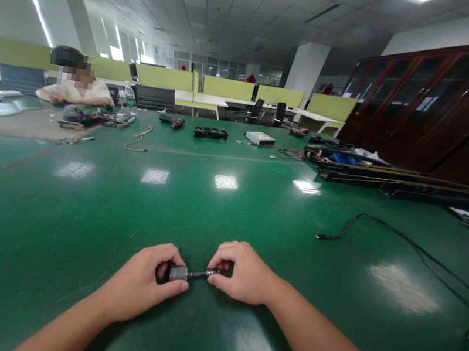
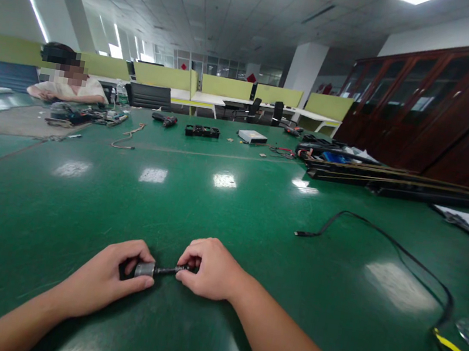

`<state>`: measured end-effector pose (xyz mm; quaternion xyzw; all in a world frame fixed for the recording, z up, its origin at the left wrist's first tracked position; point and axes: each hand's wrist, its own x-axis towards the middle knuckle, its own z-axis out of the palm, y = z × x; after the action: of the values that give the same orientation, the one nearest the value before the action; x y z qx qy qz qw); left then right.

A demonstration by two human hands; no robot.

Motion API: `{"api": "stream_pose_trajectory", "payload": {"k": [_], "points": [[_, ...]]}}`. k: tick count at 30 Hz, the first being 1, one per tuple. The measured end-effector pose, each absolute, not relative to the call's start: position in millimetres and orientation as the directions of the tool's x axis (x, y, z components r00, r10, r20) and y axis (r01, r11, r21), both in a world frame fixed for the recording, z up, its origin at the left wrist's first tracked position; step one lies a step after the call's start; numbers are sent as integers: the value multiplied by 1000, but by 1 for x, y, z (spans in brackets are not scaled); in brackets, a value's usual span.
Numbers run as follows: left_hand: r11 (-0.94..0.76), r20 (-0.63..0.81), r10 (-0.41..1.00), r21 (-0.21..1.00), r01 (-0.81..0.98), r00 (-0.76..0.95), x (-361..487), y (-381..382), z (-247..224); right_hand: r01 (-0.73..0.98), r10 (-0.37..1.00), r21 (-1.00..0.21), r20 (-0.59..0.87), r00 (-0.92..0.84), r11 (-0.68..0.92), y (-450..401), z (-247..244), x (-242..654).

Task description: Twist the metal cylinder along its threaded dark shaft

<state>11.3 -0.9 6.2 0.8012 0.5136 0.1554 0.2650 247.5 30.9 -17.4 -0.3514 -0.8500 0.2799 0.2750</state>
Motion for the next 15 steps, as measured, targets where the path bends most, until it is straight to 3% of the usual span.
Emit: {"api": "stream_pose_trajectory", "payload": {"k": [15], "points": [[-392, -1, 879, 569, 723, 477, 8, 1, 2, 377, 714, -703, 263, -649, 603, 20, -19, 231]]}}
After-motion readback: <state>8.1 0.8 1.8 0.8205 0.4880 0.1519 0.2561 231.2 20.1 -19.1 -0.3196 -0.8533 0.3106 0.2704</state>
